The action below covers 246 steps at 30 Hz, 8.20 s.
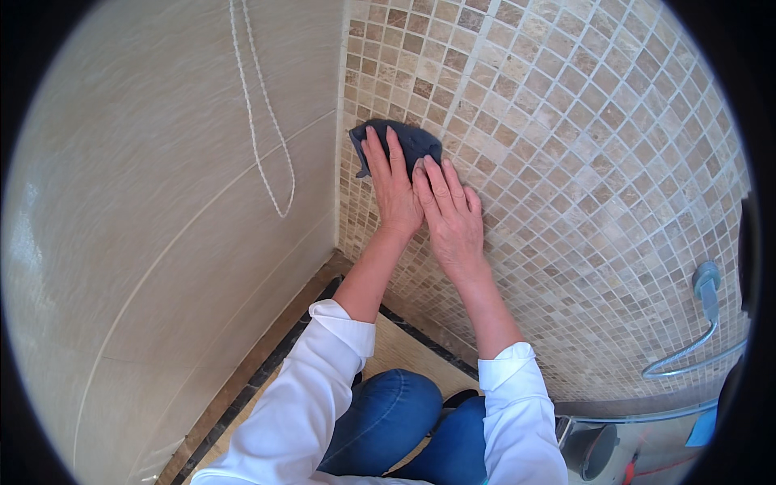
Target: The person wipes the tiled shower walls with a dark cloth, moving methodically across the surface and around the showerhead. The person repeatedly wipes the same areas, occasionally adjusting the cloth, while standing on a small stool.
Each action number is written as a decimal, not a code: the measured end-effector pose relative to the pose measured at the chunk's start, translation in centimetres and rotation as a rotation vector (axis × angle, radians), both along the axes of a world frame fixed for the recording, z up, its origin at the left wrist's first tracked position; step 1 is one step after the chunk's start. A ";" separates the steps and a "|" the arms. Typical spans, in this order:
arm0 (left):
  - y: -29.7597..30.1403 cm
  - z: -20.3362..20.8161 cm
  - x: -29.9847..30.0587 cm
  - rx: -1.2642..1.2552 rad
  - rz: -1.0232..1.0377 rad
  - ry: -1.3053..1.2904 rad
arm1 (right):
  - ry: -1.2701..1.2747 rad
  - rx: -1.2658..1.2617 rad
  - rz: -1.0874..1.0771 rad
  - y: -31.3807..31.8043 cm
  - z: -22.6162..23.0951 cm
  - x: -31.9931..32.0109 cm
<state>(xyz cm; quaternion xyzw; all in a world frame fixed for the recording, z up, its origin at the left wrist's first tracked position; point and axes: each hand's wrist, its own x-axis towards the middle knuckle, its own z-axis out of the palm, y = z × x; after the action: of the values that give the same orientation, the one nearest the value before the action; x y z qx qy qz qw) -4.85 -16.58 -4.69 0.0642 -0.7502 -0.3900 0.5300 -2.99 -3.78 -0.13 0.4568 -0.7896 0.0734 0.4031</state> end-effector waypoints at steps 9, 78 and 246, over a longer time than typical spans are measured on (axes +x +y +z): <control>-0.2 0.7 -1.2 0.206 0.013 0.010 | -0.017 -0.049 0.038 -1.0 0.0 -0.7; 7.2 1.8 3.7 -0.529 -0.257 0.189 | 0.368 -0.180 -0.272 10.2 0.9 0.7; 14.1 -4.0 6.2 -0.713 -0.321 0.028 | 0.201 -0.103 -0.472 17.1 -5.7 4.0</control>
<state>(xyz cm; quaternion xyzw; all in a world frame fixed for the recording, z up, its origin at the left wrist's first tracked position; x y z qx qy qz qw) 1.34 -2.45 -8.64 -0.2476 -0.8319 -0.1837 0.4613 1.00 13.35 -5.83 0.2435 -0.8256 -0.0284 0.5081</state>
